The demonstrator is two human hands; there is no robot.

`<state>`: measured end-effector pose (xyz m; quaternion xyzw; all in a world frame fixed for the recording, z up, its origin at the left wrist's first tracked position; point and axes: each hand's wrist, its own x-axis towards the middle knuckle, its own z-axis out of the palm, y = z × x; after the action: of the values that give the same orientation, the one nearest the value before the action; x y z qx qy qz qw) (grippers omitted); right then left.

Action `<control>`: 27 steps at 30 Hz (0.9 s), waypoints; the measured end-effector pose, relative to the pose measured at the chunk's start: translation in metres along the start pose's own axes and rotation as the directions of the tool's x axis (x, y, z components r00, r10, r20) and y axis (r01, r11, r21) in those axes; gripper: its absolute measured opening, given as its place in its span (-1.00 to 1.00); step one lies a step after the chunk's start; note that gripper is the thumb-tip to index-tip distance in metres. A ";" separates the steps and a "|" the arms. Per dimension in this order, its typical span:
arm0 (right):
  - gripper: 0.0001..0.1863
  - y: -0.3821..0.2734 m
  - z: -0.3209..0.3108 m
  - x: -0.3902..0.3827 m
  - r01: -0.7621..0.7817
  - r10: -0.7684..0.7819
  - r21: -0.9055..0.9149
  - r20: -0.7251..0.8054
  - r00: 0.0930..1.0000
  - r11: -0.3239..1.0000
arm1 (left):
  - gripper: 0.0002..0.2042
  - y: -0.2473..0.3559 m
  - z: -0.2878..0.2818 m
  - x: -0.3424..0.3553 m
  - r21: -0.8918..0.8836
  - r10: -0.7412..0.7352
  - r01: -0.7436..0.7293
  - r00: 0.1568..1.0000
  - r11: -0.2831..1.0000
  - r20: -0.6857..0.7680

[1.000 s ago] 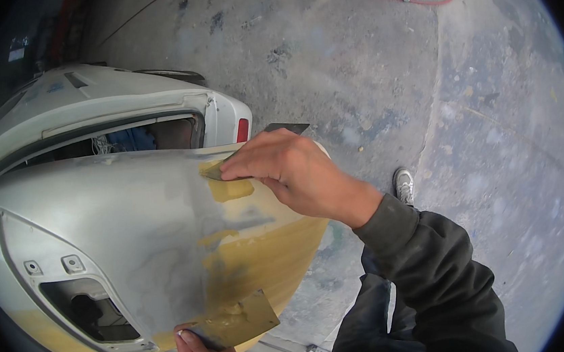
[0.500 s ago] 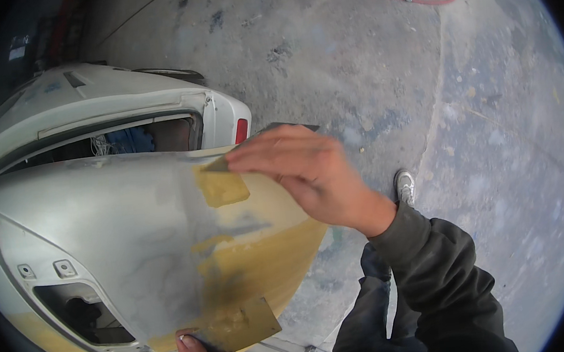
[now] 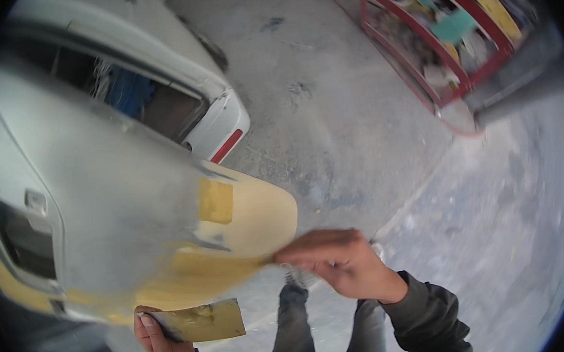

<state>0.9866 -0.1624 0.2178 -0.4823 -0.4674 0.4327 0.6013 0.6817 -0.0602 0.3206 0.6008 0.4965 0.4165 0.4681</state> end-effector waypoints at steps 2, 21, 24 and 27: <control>-0.66 0.022 -0.004 0.029 0.217 -0.275 -0.289 -0.175 0.946 0.932 | -0.69 -0.023 -0.009 -0.032 -0.021 -0.078 0.077 0.994 0.997 -0.081; -0.70 0.070 0.024 0.106 0.652 -0.696 -0.540 0.161 0.700 0.531 | -0.72 -0.030 0.006 -0.125 -0.004 -0.344 0.358 0.896 0.934 -0.281; -0.70 0.058 0.024 0.103 0.628 -0.726 -0.631 0.144 0.672 0.456 | -0.71 -0.028 0.005 -0.126 -0.009 -0.350 0.360 0.900 0.933 -0.257; -0.69 0.048 0.036 0.113 0.629 -0.721 -0.644 0.168 0.672 0.436 | -0.70 -0.030 0.001 -0.125 -0.013 -0.352 0.360 0.905 0.933 -0.238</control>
<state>0.9695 -0.0386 0.1907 -0.4597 -0.6991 -0.0701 0.5432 0.6562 -0.1812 0.2872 0.4534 0.6562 0.3849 0.4644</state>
